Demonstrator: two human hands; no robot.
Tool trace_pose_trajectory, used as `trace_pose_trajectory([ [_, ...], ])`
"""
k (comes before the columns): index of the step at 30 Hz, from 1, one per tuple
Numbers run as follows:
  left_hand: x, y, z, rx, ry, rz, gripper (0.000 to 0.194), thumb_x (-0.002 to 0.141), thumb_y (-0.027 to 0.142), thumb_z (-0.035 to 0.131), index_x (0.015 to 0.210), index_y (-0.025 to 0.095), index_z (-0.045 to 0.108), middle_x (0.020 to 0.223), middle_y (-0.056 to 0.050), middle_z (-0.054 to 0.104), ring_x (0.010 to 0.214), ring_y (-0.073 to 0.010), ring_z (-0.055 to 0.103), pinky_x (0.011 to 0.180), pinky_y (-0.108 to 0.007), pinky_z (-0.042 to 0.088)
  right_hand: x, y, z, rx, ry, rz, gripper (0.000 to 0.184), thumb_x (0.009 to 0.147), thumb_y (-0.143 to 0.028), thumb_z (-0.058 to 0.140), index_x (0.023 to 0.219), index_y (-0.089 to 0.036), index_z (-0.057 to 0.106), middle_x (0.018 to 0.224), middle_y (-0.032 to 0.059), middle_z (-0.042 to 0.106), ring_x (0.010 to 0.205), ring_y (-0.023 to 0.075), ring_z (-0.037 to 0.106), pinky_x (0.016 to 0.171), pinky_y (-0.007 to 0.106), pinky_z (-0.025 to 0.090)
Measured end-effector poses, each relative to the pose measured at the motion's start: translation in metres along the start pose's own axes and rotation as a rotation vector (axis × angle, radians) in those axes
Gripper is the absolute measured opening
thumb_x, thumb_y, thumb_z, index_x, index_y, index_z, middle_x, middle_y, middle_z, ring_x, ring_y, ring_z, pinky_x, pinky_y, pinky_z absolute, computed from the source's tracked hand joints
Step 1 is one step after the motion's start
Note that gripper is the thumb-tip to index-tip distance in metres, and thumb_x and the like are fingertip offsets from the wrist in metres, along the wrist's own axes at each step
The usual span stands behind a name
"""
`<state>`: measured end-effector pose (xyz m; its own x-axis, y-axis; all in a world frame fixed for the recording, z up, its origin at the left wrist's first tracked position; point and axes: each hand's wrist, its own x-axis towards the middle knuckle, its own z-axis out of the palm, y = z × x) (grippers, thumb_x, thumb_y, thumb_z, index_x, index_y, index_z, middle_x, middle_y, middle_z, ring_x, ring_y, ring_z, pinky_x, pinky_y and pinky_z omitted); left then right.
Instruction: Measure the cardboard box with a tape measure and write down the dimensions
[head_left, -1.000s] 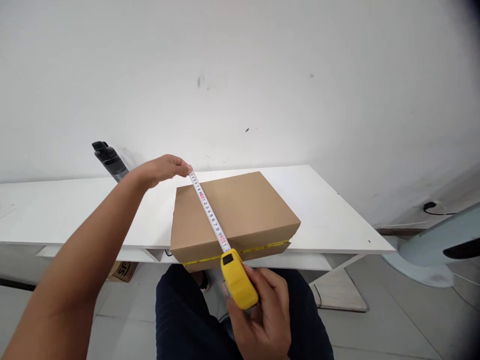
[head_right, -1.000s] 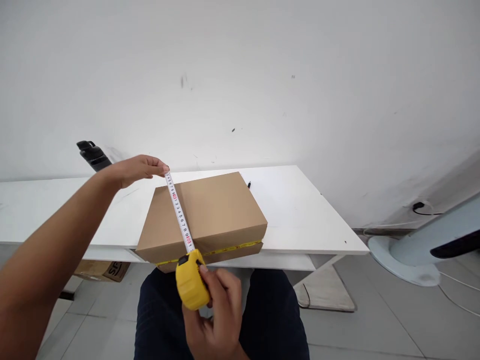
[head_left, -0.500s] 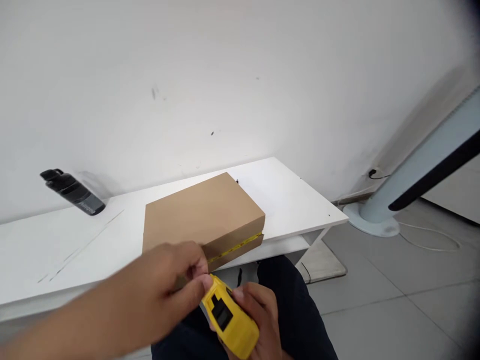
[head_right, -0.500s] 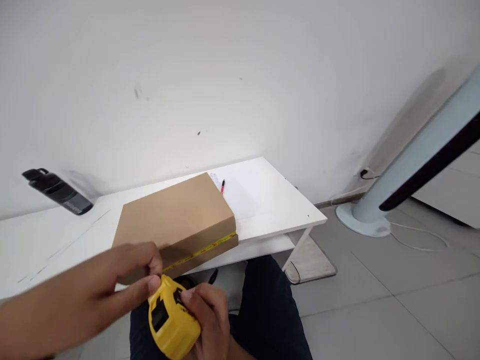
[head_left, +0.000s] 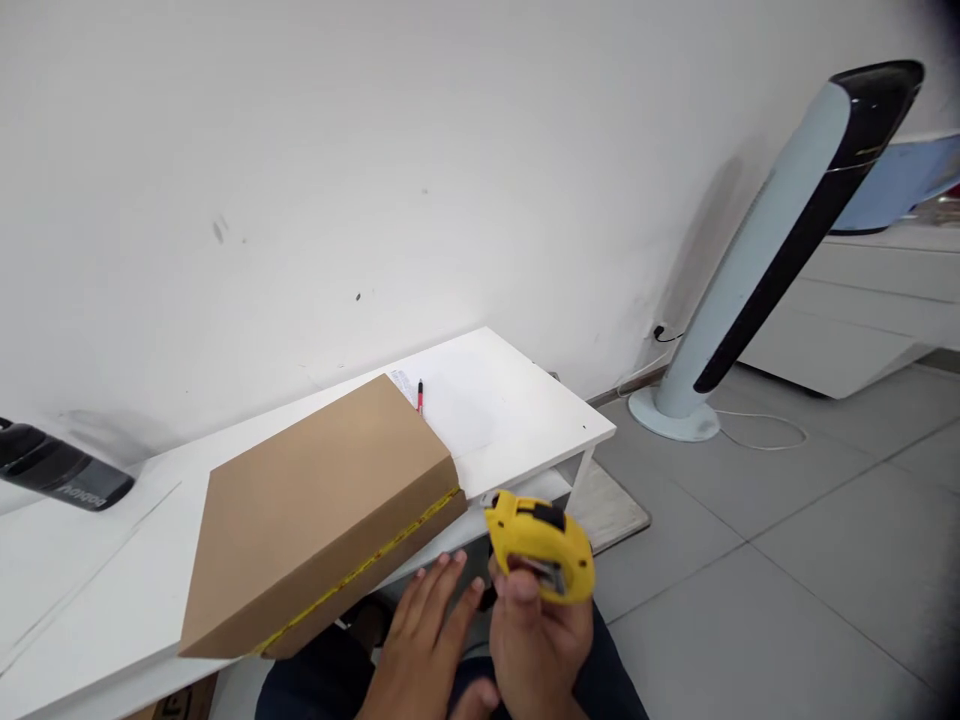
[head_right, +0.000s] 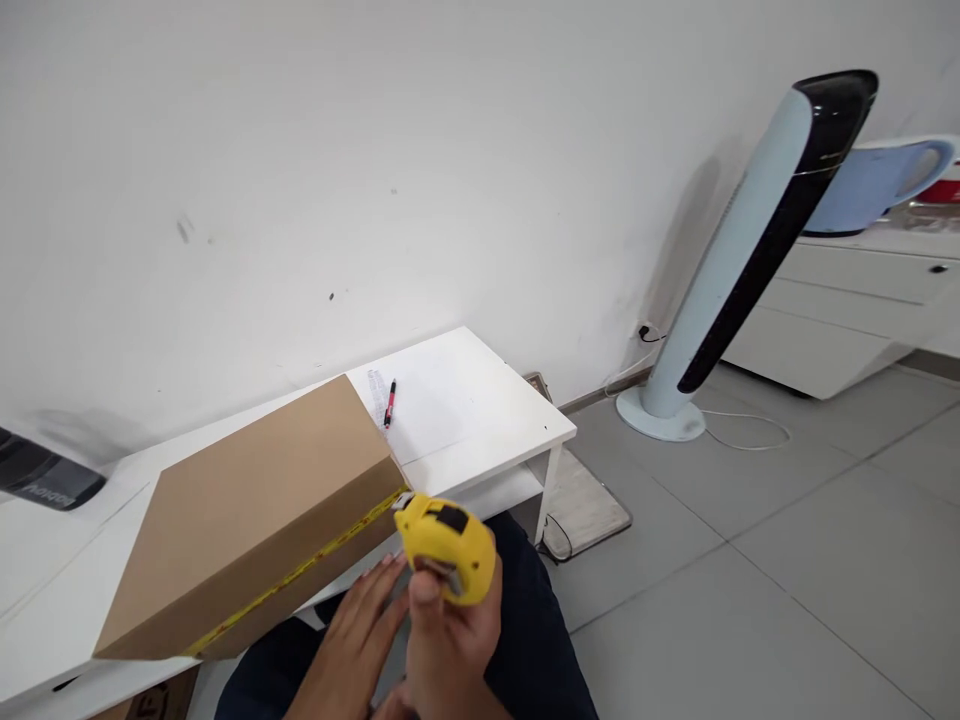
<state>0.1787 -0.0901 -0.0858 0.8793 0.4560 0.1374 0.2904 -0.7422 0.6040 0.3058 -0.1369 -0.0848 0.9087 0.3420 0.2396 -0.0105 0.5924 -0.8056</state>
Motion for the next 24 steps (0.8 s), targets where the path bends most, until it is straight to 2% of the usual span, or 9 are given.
trace_pose_trajectory([
  [3,0.019,-0.002,0.013,-0.399,0.188,-0.329,0.067,0.098,0.063,0.049,0.158,0.035,0.041,0.168,-0.009,0.037,0.156,-0.0311,0.034,0.127,-0.055,0.033,0.021,0.008,0.003,0.110,0.087,0.124,0.030,0.092,-0.046,0.072,0.107,-0.022,0.062,0.075,-0.0027,0.063,0.055,0.0099,0.053,0.055,0.024,0.047],
  [6,0.041,-0.006,-0.006,-0.668,0.467,-0.489,0.077,0.094,0.075,0.047,0.155,0.029,0.043,0.164,-0.013,0.044,0.155,-0.0299,0.037,0.126,-0.050,0.035,0.035,0.015,0.002,0.086,0.084,0.253,0.036,0.090,-0.046,0.074,0.112,-0.020,0.065,0.084,-0.0001,0.067,0.056,0.0086,0.052,0.054,0.023,0.046],
  [8,0.050,-0.017,-0.027,-0.673,0.583,-0.532,0.084,0.090,0.077,0.052,0.156,0.028,0.039,0.166,-0.012,0.040,0.157,-0.0289,0.033,0.129,-0.049,0.028,0.039,0.018,0.000,0.060,0.088,0.305,0.039,0.087,-0.047,0.076,0.113,-0.020,0.066,0.089,0.0019,0.069,0.059,0.0089,0.055,0.056,0.024,0.047],
  [11,0.051,-0.034,-0.055,-0.572,0.664,-0.678,0.082,0.092,0.074,0.049,0.160,0.031,0.031,0.171,-0.007,0.032,0.160,-0.0261,0.025,0.132,-0.047,0.019,0.043,0.020,-0.001,0.059,0.079,0.367,0.044,0.084,-0.049,0.078,0.113,-0.018,0.067,0.090,0.0032,0.070,0.062,0.0104,0.057,0.056,0.024,0.049],
  [13,0.048,-0.037,-0.062,-0.474,0.690,-0.725,0.078,0.094,0.072,0.046,0.160,0.035,0.028,0.173,-0.005,0.028,0.161,-0.0263,0.022,0.132,-0.049,0.020,0.043,0.020,-0.001,0.067,0.035,0.404,0.045,0.083,-0.050,0.079,0.113,-0.018,0.069,0.088,0.0033,0.070,0.063,0.0113,0.056,0.056,0.024,0.049],
  [15,0.046,-0.032,-0.058,-0.396,0.688,-0.649,0.076,0.095,0.071,0.048,0.160,0.037,0.028,0.173,-0.004,0.028,0.161,-0.0276,0.024,0.131,-0.050,0.023,0.044,0.020,0.002,0.098,-0.064,0.448,0.046,0.083,-0.052,0.078,0.112,-0.017,0.071,0.086,0.0032,0.070,0.061,0.0111,0.054,0.054,0.024,0.048],
  [19,0.049,-0.011,-0.031,-0.506,0.490,-0.437,0.080,0.089,0.072,0.059,0.155,0.034,0.037,0.165,-0.009,0.042,0.150,-0.0309,0.044,0.121,-0.047,0.043,0.038,0.021,0.007,0.151,-0.294,0.547,0.052,0.084,-0.057,0.077,0.119,-0.018,0.071,0.089,0.0043,0.070,0.055,0.0090,0.048,0.047,0.022,0.042],
  [21,0.055,-0.002,-0.019,-0.635,0.369,-0.450,0.077,0.086,0.077,0.060,0.145,0.029,0.051,0.149,-0.012,0.059,0.136,-0.0319,0.058,0.109,-0.043,0.052,0.031,0.022,0.009,0.143,-0.356,0.584,0.058,0.089,-0.057,0.072,0.134,-0.021,0.065,0.091,0.0034,0.070,0.053,0.0082,0.046,0.047,0.021,0.041],
  [24,0.069,0.007,-0.010,-0.785,0.324,-0.507,0.068,0.084,0.083,0.056,0.111,0.022,0.069,0.099,-0.009,0.074,0.090,-0.0253,0.070,0.080,-0.037,0.058,0.021,0.023,0.009,0.093,-0.434,0.576,0.064,0.097,-0.061,0.059,0.150,-0.025,0.050,0.103,0.0060,0.073,0.061,0.0119,0.058,0.060,0.027,0.053],
])
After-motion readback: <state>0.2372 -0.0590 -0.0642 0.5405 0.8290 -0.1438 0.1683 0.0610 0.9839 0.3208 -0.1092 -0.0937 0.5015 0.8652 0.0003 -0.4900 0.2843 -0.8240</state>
